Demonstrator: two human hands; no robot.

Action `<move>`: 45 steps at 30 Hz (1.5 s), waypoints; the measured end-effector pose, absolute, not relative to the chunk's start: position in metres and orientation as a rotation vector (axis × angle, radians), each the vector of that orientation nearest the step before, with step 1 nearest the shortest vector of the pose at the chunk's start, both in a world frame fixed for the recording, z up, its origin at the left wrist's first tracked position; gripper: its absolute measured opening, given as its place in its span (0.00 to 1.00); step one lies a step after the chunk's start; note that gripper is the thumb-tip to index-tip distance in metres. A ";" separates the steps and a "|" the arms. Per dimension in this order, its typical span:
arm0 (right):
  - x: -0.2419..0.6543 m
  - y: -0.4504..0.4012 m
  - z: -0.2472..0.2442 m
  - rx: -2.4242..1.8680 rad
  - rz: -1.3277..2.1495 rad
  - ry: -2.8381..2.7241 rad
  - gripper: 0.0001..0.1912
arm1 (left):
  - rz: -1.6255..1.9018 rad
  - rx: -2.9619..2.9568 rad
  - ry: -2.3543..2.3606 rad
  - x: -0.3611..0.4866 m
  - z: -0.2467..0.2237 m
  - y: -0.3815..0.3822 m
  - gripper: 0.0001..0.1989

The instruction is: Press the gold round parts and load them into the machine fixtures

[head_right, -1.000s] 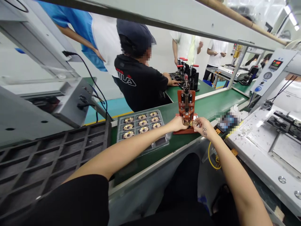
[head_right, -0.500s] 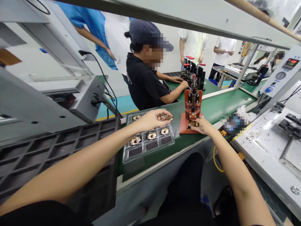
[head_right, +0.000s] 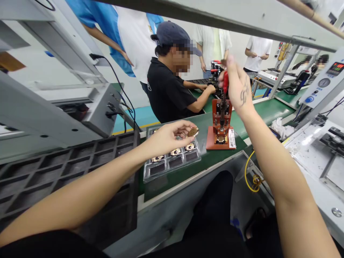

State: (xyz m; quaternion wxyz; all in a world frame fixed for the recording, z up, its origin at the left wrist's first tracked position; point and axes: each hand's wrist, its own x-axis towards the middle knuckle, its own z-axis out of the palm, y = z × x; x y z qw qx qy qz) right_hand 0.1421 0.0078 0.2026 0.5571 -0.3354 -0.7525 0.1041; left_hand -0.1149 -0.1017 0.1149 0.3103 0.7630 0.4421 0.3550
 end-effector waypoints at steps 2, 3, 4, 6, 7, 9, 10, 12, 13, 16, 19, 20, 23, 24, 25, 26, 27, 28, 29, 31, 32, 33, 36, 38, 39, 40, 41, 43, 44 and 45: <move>0.140 -0.038 0.183 -0.756 0.224 -1.711 0.34 | 0.926 2.061 1.191 -0.117 0.114 -0.107 0.19; 0.142 -0.056 0.168 -0.753 0.176 -1.691 0.32 | 0.919 2.097 1.201 -0.118 0.113 -0.110 0.18; 0.144 -0.069 0.153 -0.745 0.142 -1.707 0.30 | 0.913 2.137 1.204 -0.118 0.113 -0.112 0.17; 0.150 -0.082 0.125 -0.728 0.115 -1.767 0.28 | 0.902 2.211 1.185 -0.114 0.112 -0.115 0.15; 0.153 -0.084 0.115 -0.725 0.123 -1.805 0.28 | 0.899 2.238 1.164 -0.110 0.112 -0.116 0.15; 0.158 -0.085 0.103 -0.734 0.158 -1.873 0.26 | 0.900 2.282 1.116 -0.100 0.112 -0.120 0.14; 0.159 -0.088 0.102 -0.751 0.169 -1.894 0.25 | 0.907 2.303 1.092 -0.094 0.112 -0.122 0.14; 0.163 -0.102 0.102 -0.802 0.152 -1.883 0.23 | 0.914 2.351 1.044 -0.083 0.112 -0.129 0.14; 0.164 -0.112 0.102 -0.843 0.133 -1.846 0.21 | 0.916 2.377 1.019 -0.078 0.112 -0.133 0.14; 0.169 -0.149 0.095 -0.998 0.232 -1.701 0.16 | 0.915 2.471 0.935 -0.067 0.111 -0.146 0.15; 0.173 -0.180 0.082 -1.103 0.626 -1.653 0.16 | 0.935 2.621 0.880 -0.058 0.109 -0.155 0.14; 0.174 -0.187 0.079 -1.110 0.747 -1.640 0.17 | 0.939 2.672 0.870 -0.055 0.109 -0.157 0.14; 0.176 -0.198 0.077 -1.081 0.942 -1.568 0.18 | 0.951 2.748 0.833 -0.046 0.108 -0.160 0.12; 0.178 -0.200 0.078 -1.064 0.975 -1.539 0.18 | 0.955 2.743 0.815 -0.044 0.109 -0.160 0.12; 0.179 -0.201 0.079 -1.052 0.999 -1.513 0.17 | 0.960 2.725 0.794 -0.042 0.109 -0.161 0.12; 0.181 -0.202 0.080 -1.044 1.017 -1.493 0.17 | 0.961 2.699 0.775 -0.040 0.109 -0.161 0.13; 0.182 -0.203 0.082 -1.037 1.032 -1.481 0.17 | 0.955 2.670 0.758 -0.039 0.110 -0.162 0.13; 0.184 -0.204 0.083 -1.032 1.042 -1.475 0.16 | 0.948 2.639 0.748 -0.037 0.111 -0.162 0.13; 0.185 -0.205 0.083 -1.031 1.048 -1.473 0.16 | 0.937 2.610 0.742 -0.036 0.111 -0.163 0.14; 0.187 -0.207 0.082 -1.031 1.054 -1.471 0.16 | 0.917 2.564 0.742 -0.035 0.112 -0.164 0.14; 0.187 -0.208 0.081 -1.032 1.056 -1.468 0.15 | 0.907 2.544 0.746 -0.035 0.113 -0.165 0.14; 0.187 -0.209 0.080 -1.035 1.056 -1.463 0.15 | 0.899 2.522 0.749 -0.035 0.113 -0.165 0.13; 0.187 -0.212 0.076 -1.053 1.045 -1.454 0.15 | 0.868 2.347 0.743 -0.035 0.114 -0.168 0.16; 0.187 -0.213 0.074 -1.065 1.027 -1.461 0.16 | 0.837 2.079 0.699 -0.036 0.114 -0.170 0.23; 0.187 -0.213 0.074 -1.065 1.019 -1.464 0.16 | 0.823 1.922 0.674 -0.036 0.113 -0.172 0.26; 0.186 -0.214 0.074 -1.061 1.012 -1.467 0.17 | 0.807 1.772 0.652 -0.037 0.112 -0.174 0.27; 0.185 -0.214 0.074 -1.053 1.006 -1.471 0.17 | 0.793 1.648 0.639 -0.037 0.110 -0.176 0.25; 0.183 -0.216 0.073 -1.039 0.999 -1.496 0.17 | 0.770 1.500 0.643 -0.039 0.107 -0.178 0.19; 0.182 -0.217 0.072 -1.042 0.997 -1.519 0.17 | 0.762 1.471 0.653 -0.041 0.105 -0.178 0.18; 0.182 -0.219 0.070 -1.057 0.994 -1.549 0.17 | 0.761 1.465 0.673 -0.045 0.103 -0.176 0.19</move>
